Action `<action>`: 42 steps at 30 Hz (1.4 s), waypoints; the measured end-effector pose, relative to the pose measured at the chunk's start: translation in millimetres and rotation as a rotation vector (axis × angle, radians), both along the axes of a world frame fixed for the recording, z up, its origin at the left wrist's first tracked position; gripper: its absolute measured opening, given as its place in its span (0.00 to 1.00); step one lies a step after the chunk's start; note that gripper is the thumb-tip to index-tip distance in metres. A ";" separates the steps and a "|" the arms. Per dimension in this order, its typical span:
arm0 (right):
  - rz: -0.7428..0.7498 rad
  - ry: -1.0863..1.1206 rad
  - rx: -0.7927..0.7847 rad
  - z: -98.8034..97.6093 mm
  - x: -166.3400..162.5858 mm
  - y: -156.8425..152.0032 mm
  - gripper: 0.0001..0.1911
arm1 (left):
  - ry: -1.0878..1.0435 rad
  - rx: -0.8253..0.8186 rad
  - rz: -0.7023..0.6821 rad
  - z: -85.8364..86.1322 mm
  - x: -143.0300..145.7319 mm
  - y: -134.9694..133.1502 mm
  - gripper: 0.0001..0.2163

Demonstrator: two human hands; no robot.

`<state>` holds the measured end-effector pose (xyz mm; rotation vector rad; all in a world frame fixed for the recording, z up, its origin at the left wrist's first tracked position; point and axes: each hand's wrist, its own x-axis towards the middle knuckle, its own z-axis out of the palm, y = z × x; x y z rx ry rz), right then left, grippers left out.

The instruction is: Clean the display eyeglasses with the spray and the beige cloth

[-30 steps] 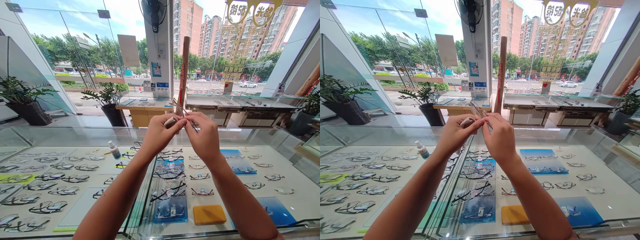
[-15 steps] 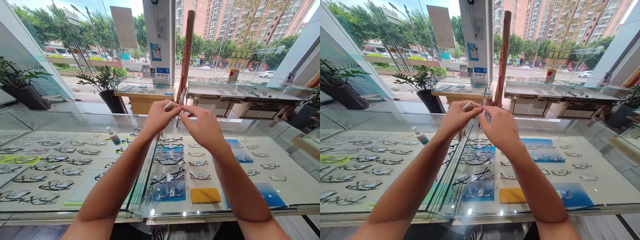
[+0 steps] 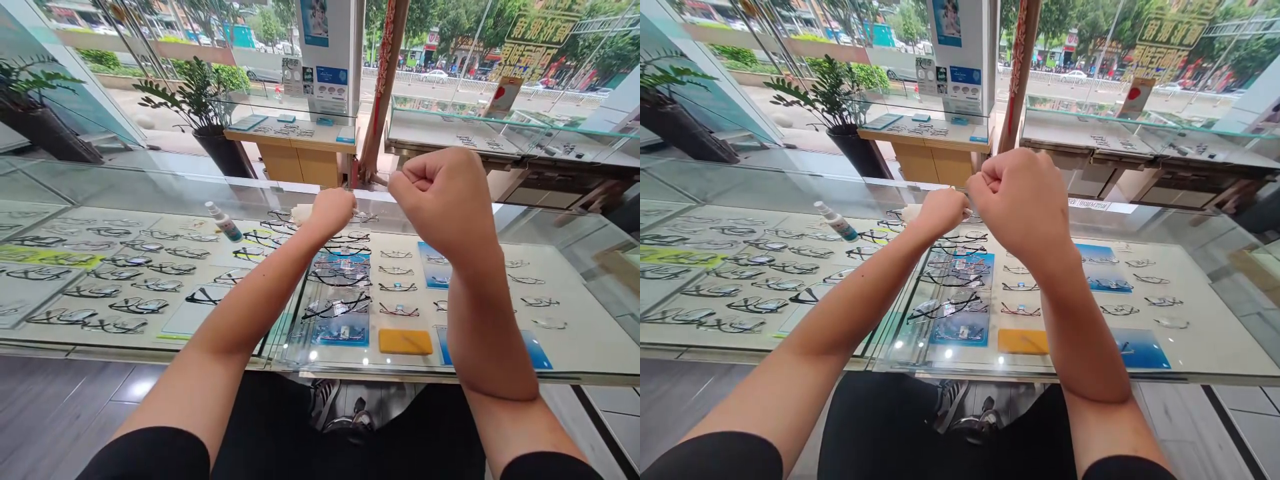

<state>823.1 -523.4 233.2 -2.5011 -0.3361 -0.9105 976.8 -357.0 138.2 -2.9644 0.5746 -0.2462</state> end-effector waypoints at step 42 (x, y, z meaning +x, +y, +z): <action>0.307 -0.644 0.541 3.1 -36.6 -4.8 0.29 | 0.201 0.144 0.152 67.0 -169.7 138.3 0.06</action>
